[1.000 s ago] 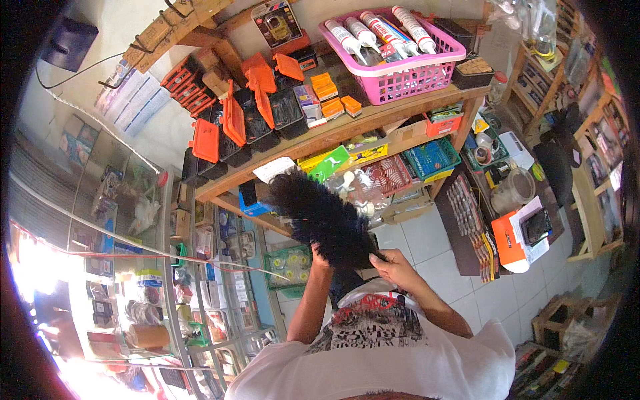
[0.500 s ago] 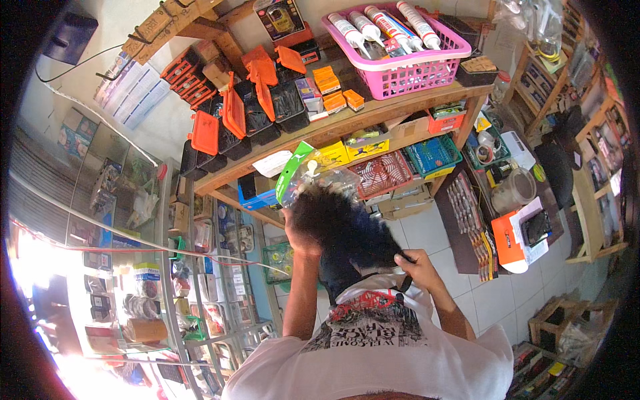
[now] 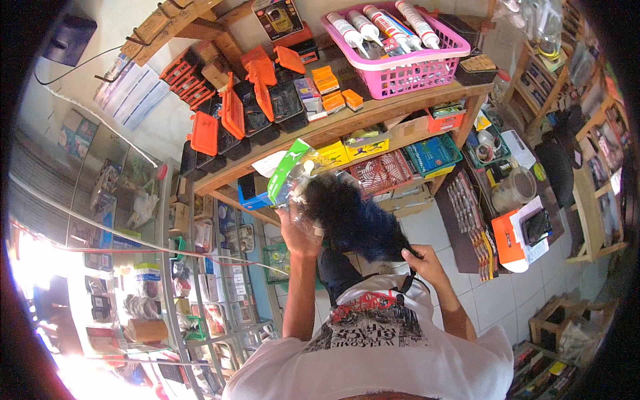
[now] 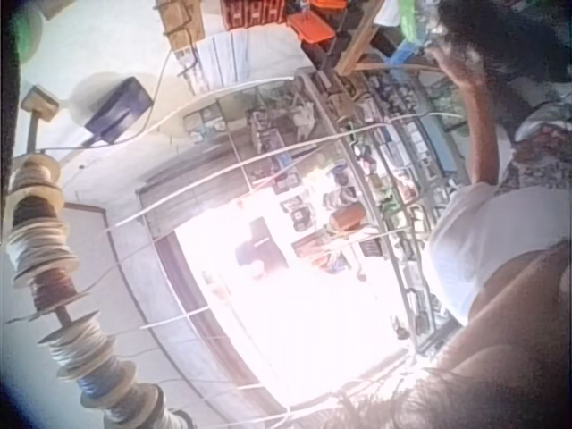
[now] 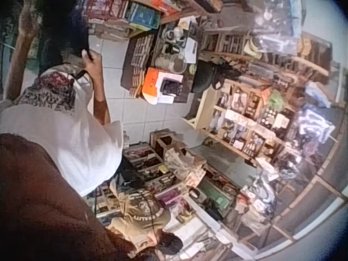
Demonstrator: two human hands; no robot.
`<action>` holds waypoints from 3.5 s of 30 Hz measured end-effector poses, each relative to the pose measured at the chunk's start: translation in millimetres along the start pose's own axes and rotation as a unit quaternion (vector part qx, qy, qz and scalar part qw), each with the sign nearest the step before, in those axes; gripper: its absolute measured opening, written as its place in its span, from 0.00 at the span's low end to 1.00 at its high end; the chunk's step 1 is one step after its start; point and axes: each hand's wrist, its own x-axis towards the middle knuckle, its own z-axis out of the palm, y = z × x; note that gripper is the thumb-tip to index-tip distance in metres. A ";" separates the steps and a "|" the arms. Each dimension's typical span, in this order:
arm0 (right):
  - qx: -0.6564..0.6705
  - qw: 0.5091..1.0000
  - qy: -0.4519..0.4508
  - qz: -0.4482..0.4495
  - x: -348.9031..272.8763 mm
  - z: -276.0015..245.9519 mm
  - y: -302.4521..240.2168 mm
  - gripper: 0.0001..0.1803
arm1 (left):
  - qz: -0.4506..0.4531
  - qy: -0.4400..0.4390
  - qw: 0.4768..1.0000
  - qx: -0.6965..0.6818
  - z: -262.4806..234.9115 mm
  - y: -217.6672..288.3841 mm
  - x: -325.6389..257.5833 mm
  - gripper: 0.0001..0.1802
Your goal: The person cleans a packaged item and its shelf space using a duster.
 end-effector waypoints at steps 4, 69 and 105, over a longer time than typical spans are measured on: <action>0.016 1.000 0.000 0.013 -0.3 0.7 -3.9 0.23 | -0.024 -0.085 0.996 0.026 3.0 3.6 1.7 0.42; -0.018 0.999 -0.033 -0.002 16.0 19.9 -46.5 0.25 | -0.099 0.059 0.968 0.222 -22.3 -29.2 -5.9 0.40; 0.000 0.996 -0.077 0.041 18.5 34.7 -26.7 0.29 | 0.003 -0.066 0.992 0.111 -31.1 -19.6 -4.2 0.37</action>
